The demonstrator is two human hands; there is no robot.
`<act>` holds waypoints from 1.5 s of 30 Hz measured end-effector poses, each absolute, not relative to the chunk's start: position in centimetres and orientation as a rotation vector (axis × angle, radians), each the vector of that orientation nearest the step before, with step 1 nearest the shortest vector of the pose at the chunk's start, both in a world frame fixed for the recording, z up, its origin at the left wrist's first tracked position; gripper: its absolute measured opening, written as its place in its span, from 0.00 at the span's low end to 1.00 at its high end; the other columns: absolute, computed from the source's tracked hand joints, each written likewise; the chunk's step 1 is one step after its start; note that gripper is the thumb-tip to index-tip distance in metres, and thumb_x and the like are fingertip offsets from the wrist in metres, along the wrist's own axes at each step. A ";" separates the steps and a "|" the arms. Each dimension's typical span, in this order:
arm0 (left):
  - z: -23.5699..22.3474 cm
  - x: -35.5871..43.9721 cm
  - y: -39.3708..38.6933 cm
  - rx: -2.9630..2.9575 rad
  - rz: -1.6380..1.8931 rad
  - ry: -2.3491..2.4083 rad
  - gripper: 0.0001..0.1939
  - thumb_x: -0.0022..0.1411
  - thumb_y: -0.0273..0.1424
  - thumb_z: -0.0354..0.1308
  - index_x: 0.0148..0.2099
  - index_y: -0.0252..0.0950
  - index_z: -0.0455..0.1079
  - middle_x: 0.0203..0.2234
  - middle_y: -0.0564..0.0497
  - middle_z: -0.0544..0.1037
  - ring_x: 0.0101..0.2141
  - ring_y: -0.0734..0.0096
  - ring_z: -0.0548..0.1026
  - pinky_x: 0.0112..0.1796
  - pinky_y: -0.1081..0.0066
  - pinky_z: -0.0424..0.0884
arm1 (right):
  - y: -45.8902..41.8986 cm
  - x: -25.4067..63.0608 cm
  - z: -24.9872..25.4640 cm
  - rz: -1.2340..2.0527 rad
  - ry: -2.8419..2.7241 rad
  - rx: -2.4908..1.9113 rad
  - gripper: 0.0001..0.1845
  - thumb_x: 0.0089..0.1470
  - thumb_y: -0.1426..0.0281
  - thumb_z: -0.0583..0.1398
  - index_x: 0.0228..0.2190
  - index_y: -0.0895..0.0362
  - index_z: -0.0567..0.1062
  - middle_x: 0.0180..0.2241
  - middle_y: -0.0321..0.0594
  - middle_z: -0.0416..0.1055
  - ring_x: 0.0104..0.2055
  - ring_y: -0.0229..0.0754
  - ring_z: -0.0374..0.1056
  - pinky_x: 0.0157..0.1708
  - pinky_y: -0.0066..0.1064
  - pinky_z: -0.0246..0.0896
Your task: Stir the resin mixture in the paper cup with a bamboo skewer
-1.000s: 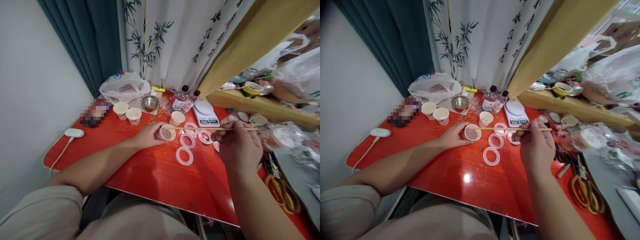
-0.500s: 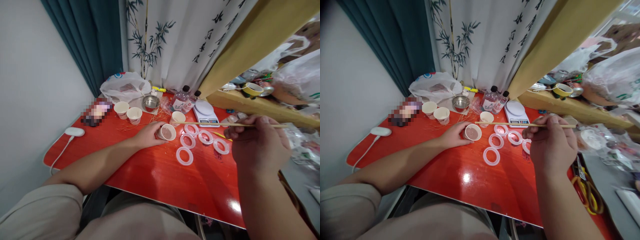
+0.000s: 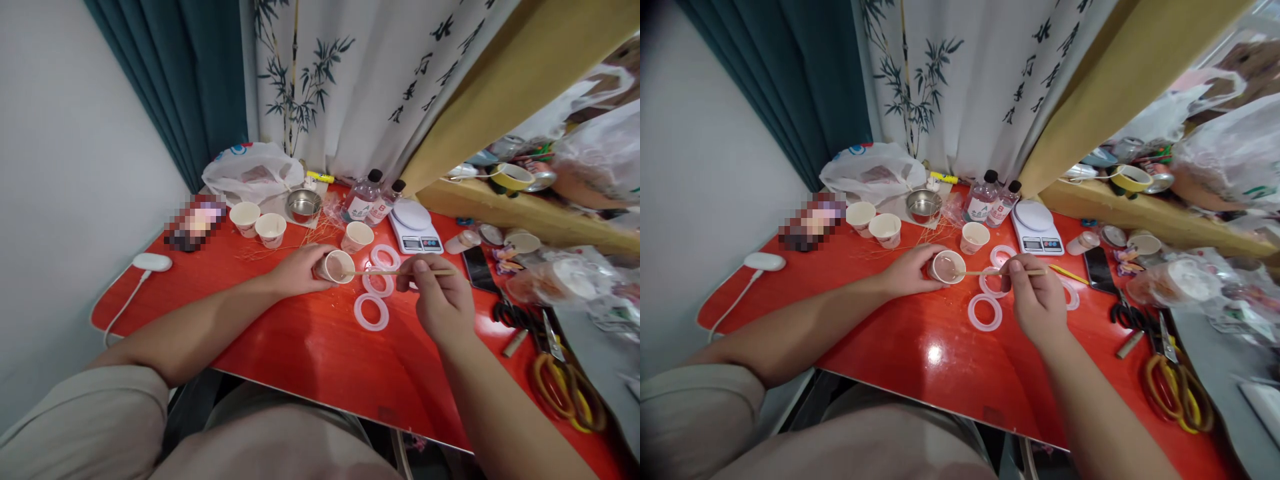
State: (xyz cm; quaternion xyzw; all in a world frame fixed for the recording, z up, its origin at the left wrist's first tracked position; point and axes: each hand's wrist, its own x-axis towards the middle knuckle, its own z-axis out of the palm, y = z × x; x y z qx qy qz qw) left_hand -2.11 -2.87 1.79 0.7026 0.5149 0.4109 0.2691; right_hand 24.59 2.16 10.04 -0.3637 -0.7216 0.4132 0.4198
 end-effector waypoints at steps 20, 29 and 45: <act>1.4 -2.3 -2.8 1.865 1.136 1.406 0.32 0.55 0.37 0.75 0.60 0.41 0.70 0.57 0.43 0.79 0.57 0.49 0.78 0.56 0.52 0.74 | 3.6 24.8 15.1 1.120 -1.125 -0.859 0.12 0.56 0.67 0.67 0.22 0.52 0.78 0.24 0.39 0.65 0.24 0.40 0.60 0.20 0.35 0.57; 1.8 -2.3 -2.8 1.871 1.101 1.403 0.32 0.55 0.36 0.74 0.60 0.41 0.70 0.57 0.43 0.80 0.57 0.49 0.78 0.56 0.52 0.73 | 2.4 25.2 12.4 1.058 -1.415 -0.911 0.13 0.62 0.60 0.67 0.27 0.51 0.79 0.25 0.37 0.70 0.24 0.40 0.66 0.23 0.35 0.60; 1.2 -1.9 -2.6 1.969 0.967 1.479 0.33 0.55 0.38 0.74 0.61 0.41 0.69 0.55 0.43 0.80 0.54 0.50 0.79 0.55 0.53 0.74 | 0.5 24.8 9.2 0.942 -1.838 -0.883 0.18 0.72 0.59 0.56 0.32 0.52 0.76 0.26 0.37 0.72 0.29 0.41 0.68 0.33 0.36 0.62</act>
